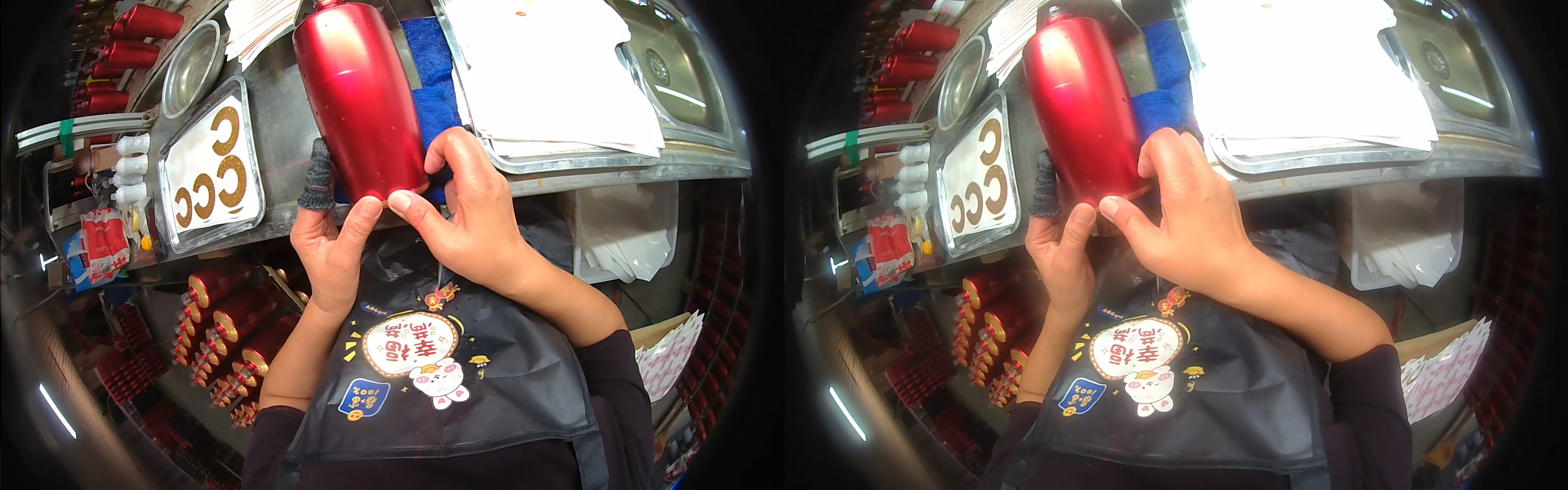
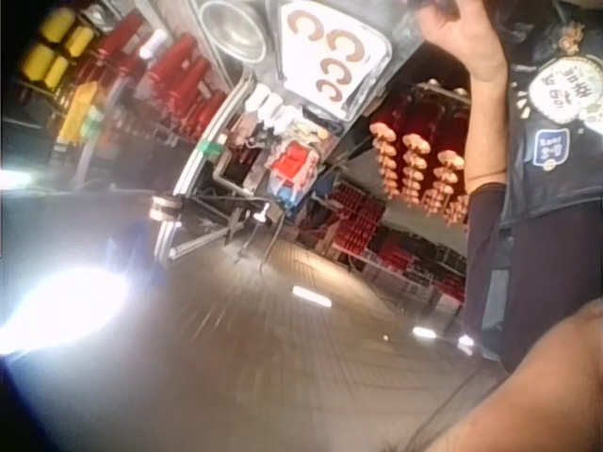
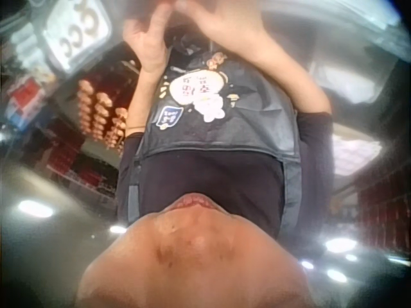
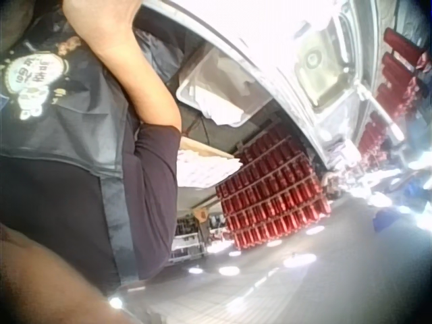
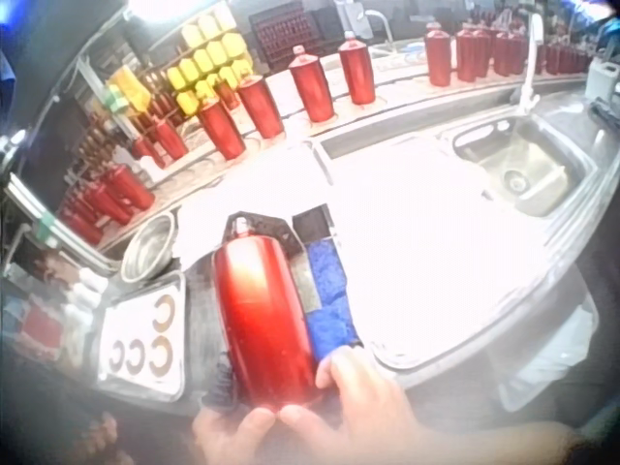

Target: The person applies a gold circular label to the neck of a red bottle, then uses a small stick to press a label onto the bottle's base. The person repeats this process with a second bottle, applying labels to both the neck and base.

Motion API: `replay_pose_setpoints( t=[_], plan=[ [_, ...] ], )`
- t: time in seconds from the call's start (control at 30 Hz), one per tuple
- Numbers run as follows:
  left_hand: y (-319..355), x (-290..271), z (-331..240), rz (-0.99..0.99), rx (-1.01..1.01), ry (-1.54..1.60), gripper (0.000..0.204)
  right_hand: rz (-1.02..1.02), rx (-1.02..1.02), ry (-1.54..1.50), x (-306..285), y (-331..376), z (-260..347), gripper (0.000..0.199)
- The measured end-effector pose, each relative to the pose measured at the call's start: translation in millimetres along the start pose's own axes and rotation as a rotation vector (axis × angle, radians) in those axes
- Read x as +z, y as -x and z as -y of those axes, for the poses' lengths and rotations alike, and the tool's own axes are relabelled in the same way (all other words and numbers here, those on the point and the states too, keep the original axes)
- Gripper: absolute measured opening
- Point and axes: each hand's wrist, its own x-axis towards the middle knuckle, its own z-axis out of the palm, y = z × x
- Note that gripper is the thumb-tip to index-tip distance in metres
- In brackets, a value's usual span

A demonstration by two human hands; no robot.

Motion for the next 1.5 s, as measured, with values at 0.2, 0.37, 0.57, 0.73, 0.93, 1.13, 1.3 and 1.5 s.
replay_pose_setpoints(
  t=[0.2, 0.37, 0.57, 0.73, 0.93, 1.13, 1.3, 1.5],
  plan=[
    [15, -14, 10, -0.038, 0.173, -0.252, 0.064, 0.058, -0.013, -0.224, -2, 2, -19, 0.025],
    [41, -29, 31, 0.029, 0.329, -0.756, 0.055, -0.012, -0.068, 0.04, 2, 1, -1, 0.036],
    [39, -19, 23, 0.067, 0.403, -0.934, 0.056, -0.071, -0.124, 0.16, 12, -1, -4, 0.045],
    [35, -17, 18, 0.07, 0.473, -0.988, 0.056, -0.051, -0.124, 0.042, 9, -3, -8, 0.036],
    [30, -2, -1, 0.071, 0.531, -1.24, 0.044, -0.034, -0.108, -0.049, 4, -1, -14, 0.024],
    [12, 11, -22, 0.047, 0.665, -1.387, 0.037, 0.051, 0.021, -0.296, 2, 0, -25, 0.009],
    [-1, 19, -29, 0.075, 0.753, -1.43, 0.014, 0.112, 0.116, -0.449, -7, 8, -28, 0.02],
    [-3, 27, -26, 0.083, 0.701, -1.409, 0.039, -0.069, -0.043, -0.188, -19, 26, -32, 0.023]
  ],
)
